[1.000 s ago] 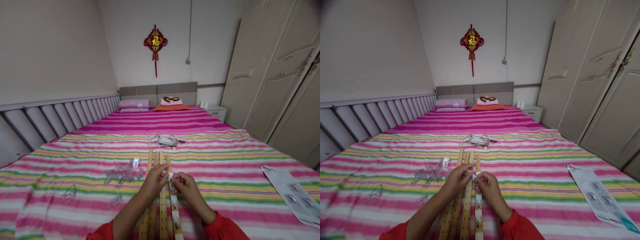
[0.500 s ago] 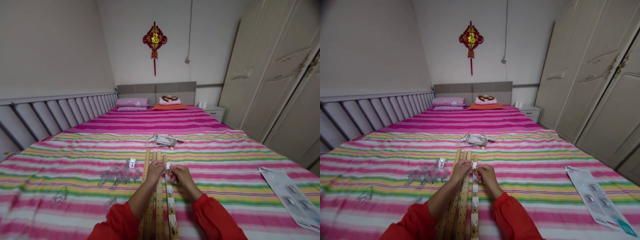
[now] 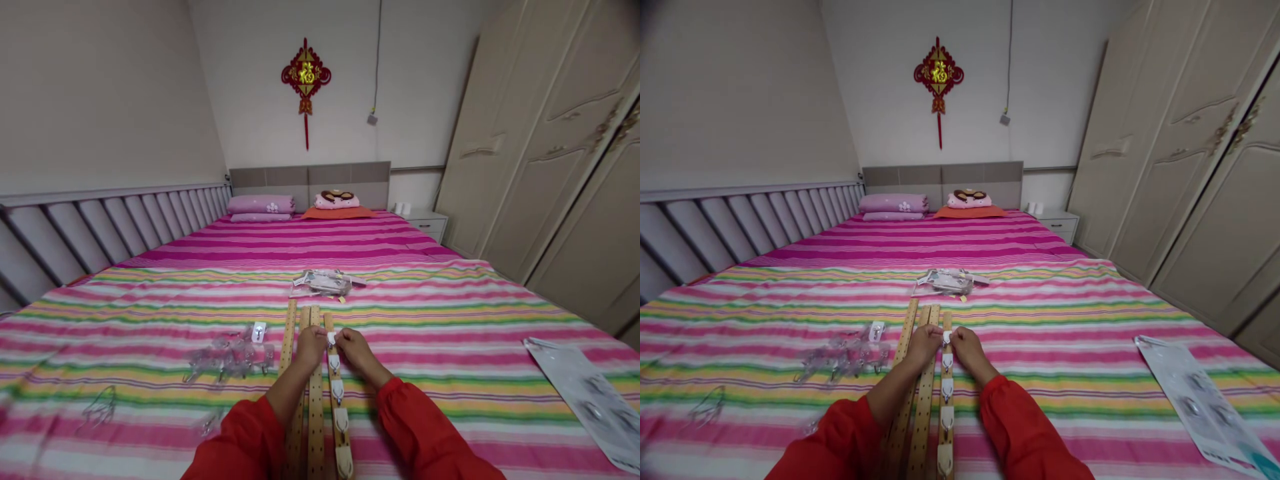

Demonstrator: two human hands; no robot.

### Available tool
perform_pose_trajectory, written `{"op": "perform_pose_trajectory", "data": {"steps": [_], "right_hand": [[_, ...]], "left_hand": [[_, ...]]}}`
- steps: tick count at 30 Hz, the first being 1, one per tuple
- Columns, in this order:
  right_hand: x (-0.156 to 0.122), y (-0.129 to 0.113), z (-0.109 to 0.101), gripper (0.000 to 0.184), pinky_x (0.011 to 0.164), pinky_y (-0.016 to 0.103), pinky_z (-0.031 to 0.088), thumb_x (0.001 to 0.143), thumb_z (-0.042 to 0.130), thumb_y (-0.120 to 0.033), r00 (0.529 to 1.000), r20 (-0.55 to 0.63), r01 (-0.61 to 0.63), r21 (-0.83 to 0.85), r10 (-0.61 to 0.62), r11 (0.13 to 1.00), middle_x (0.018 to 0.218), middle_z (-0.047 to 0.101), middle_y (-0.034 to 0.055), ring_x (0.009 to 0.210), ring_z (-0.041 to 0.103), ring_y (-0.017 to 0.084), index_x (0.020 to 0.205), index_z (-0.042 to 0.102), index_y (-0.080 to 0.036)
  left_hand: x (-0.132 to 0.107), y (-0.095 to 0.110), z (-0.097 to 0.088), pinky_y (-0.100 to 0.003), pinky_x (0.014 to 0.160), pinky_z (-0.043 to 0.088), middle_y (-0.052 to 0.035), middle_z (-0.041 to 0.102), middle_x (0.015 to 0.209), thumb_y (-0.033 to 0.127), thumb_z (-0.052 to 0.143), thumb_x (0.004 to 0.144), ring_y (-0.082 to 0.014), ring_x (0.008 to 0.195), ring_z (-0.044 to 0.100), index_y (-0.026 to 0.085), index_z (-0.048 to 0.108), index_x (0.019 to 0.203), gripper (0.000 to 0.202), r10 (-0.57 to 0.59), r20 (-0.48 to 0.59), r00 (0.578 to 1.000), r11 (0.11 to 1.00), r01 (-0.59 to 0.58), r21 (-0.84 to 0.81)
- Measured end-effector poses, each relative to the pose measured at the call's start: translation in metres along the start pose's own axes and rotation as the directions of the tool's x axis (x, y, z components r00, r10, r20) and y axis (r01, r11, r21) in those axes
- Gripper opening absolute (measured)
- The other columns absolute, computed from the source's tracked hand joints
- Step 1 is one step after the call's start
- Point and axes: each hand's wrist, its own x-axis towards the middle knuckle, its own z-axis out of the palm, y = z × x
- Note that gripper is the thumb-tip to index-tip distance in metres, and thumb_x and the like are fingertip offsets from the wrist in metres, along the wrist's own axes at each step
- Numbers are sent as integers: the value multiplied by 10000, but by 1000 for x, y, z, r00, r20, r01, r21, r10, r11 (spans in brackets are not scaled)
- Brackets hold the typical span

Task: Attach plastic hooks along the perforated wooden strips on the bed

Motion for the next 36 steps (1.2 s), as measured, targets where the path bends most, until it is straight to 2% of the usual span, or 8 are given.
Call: {"op": "perform_pose_trajectory", "data": {"steps": [8, 19, 28, 36], "right_hand": [[5, 10, 0, 218, 525, 242, 310, 722, 469, -247, 999, 19, 52, -157, -50, 986, 508, 462, -43, 560, 438, 138, 512, 411, -227], [6, 10, 1, 251, 536, 240, 305, 768, 456, -202, 998, 36, 61, -264, -53, 963, 552, 489, -32, 587, 439, 142, 526, 398, -226], [7, 11, 1, 242, 547, 248, 298, 769, 454, -204, 998, 45, 57, -277, -47, 959, 554, 472, -39, 592, 446, 140, 532, 409, -222], [7, 14, 2, 240, 545, 261, 299, 742, 485, -254, 999, 9, 37, -231, -36, 972, 531, 475, -39, 576, 445, 144, 513, 419, -225]], "left_hand": [[3, -7, 8, -206, 663, 442, -37, 706, 738, 6, 567, 645, -139, 727, 633, 140, 685, 728, 197, 56, -23, 998, 986, -51, 161], [-5, 0, 8, -242, 676, 408, -48, 659, 697, -11, 561, 629, -168, 714, 597, 146, 667, 696, 201, 147, -33, 989, 953, -132, 273], [-7, 0, 8, -253, 683, 398, -36, 615, 669, -30, 528, 628, -162, 694, 562, 140, 666, 695, 229, 193, 2, 981, 927, -183, 328], [-5, -4, 7, -263, 726, 413, -9, 562, 574, -33, 542, 600, -170, 711, 577, 156, 609, 516, 217, 180, 16, 983, 941, -177, 290]]}}
